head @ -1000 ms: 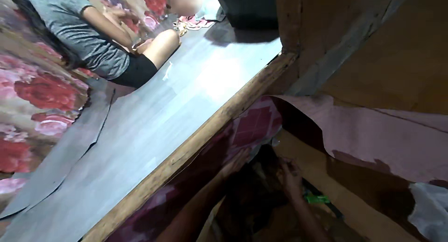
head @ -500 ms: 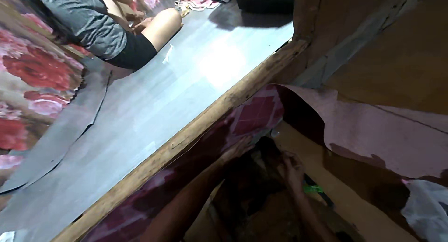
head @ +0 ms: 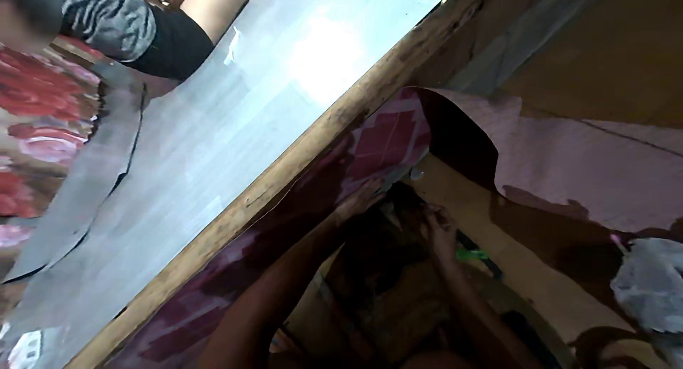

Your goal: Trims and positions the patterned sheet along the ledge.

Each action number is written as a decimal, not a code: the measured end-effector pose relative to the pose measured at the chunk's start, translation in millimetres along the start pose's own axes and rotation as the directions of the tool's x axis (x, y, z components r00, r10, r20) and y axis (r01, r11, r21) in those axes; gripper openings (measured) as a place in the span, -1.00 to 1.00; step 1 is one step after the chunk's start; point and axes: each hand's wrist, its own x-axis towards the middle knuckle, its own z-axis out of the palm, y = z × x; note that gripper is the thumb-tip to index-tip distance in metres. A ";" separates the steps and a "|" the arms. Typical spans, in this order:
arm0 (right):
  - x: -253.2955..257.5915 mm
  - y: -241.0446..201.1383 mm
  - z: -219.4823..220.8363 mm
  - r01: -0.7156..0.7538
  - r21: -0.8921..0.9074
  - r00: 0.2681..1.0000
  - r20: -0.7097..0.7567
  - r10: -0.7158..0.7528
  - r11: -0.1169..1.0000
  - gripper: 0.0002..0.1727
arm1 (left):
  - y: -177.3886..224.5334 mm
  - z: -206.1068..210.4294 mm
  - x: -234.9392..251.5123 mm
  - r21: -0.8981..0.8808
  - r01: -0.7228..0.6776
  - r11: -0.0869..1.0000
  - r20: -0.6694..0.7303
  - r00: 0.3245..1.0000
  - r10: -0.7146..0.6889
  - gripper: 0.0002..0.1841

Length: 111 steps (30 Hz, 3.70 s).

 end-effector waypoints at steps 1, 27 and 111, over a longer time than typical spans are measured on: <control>-0.7 1.9 0.3 0.001 0.004 1.000 0.008 -0.001 1.000 -0.84 | -0.4 2.5 0.8 0.047 -0.006 0.999 -0.009 1.000 0.007 -0.42; -15.2 -17.9 7.9 -0.064 -0.028 0.995 0.076 0.066 0.998 -0.80 | -3.0 -34.9 -10.4 0.135 0.164 0.977 -0.186 0.973 -0.137 -0.47; 4.3 -32.0 1.4 0.316 -0.764 0.795 0.537 0.283 0.563 -0.60 | -15.8 -45.0 95.2 0.370 0.199 0.907 -0.232 0.966 -0.118 -0.26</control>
